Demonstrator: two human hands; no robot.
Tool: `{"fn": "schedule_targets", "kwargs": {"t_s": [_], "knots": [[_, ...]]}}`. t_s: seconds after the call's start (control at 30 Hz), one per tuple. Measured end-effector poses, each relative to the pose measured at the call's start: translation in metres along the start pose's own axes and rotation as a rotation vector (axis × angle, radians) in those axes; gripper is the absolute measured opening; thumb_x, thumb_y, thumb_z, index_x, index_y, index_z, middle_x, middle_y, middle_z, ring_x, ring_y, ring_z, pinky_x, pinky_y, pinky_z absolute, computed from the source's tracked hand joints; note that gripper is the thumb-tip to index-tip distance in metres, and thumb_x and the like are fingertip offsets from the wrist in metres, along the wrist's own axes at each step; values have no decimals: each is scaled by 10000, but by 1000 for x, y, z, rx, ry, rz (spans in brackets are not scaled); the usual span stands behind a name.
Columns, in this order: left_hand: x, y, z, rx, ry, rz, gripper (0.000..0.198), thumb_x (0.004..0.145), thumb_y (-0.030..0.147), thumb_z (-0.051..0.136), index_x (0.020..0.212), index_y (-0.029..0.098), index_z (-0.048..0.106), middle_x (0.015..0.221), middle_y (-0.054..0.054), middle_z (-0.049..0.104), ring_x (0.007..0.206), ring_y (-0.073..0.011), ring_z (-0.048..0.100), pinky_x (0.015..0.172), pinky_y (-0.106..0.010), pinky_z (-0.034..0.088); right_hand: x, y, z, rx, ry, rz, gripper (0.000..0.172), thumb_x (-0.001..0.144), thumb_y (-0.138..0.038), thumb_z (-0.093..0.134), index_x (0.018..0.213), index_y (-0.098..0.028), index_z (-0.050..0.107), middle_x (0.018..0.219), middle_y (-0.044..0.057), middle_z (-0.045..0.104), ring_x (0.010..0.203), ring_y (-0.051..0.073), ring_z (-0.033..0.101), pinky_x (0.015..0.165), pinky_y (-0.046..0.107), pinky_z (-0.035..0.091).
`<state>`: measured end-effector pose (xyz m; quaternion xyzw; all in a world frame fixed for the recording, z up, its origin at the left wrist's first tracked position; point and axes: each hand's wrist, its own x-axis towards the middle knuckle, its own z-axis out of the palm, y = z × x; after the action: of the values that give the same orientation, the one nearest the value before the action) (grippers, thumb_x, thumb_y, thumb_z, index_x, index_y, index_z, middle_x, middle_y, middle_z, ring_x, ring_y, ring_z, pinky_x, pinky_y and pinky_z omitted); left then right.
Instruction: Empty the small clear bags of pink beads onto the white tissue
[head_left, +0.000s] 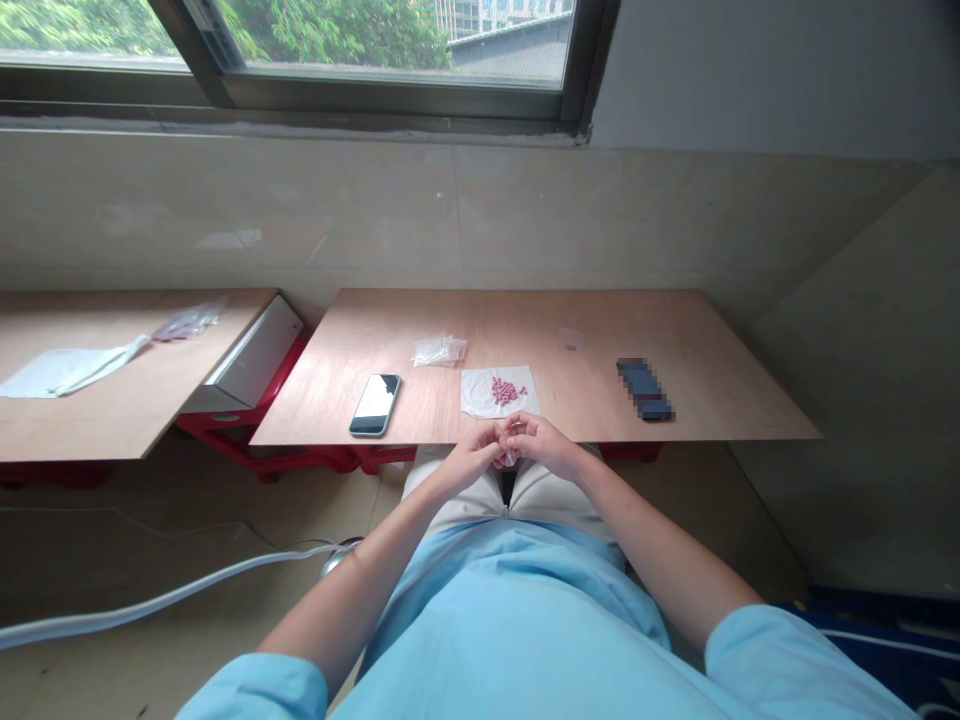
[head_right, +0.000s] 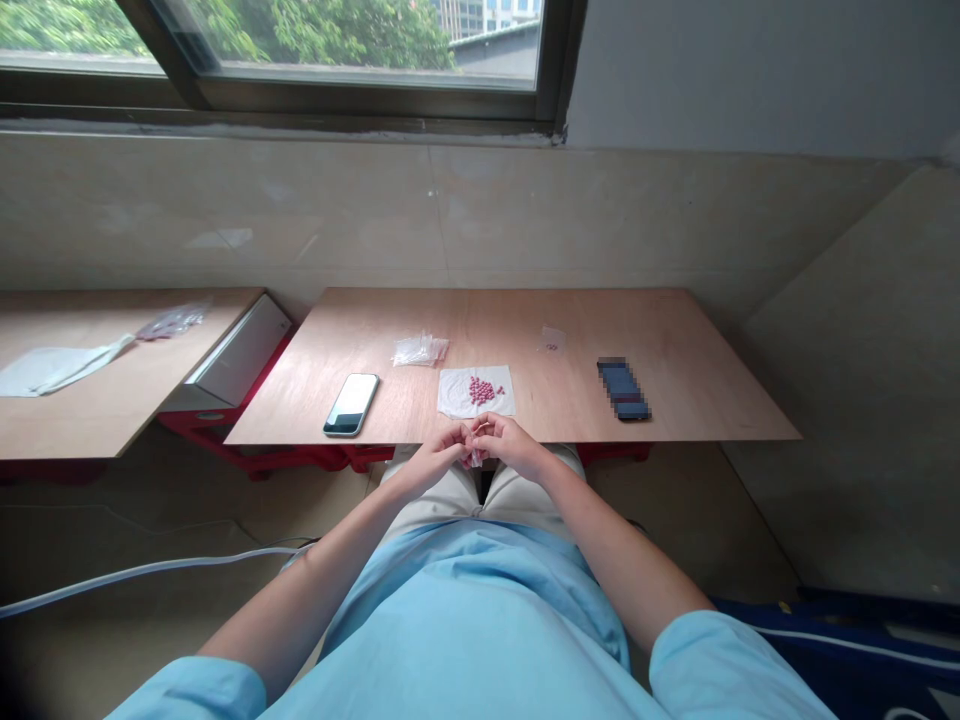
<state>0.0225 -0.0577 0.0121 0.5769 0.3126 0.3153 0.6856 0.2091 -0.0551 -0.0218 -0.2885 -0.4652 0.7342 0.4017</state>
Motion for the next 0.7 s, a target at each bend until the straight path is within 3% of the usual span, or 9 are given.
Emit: {"fn": "schedule_targets", "kwargs": {"t_s": [0.23, 0.7], "knots": [[1, -3, -1, 38, 58, -29, 129, 878, 275, 568, 812, 164, 563, 731, -16, 635, 697, -141, 579, 686, -261, 451, 1, 2, -1, -34, -4, -5, 354, 812, -338, 810, 1034, -189, 578, 824, 38, 727, 717, 176, 699, 685, 299, 560], [3, -5, -4, 139, 38, -35, 142, 868, 258, 532, 773, 160, 570, 714, -11, 614, 667, -137, 569, 665, -256, 448, 1, 6, -4, -27, 14, 48, 322, 765, -313, 828, 944, -169, 602, 790, 24, 709, 707, 177, 706, 713, 319, 583]]}}
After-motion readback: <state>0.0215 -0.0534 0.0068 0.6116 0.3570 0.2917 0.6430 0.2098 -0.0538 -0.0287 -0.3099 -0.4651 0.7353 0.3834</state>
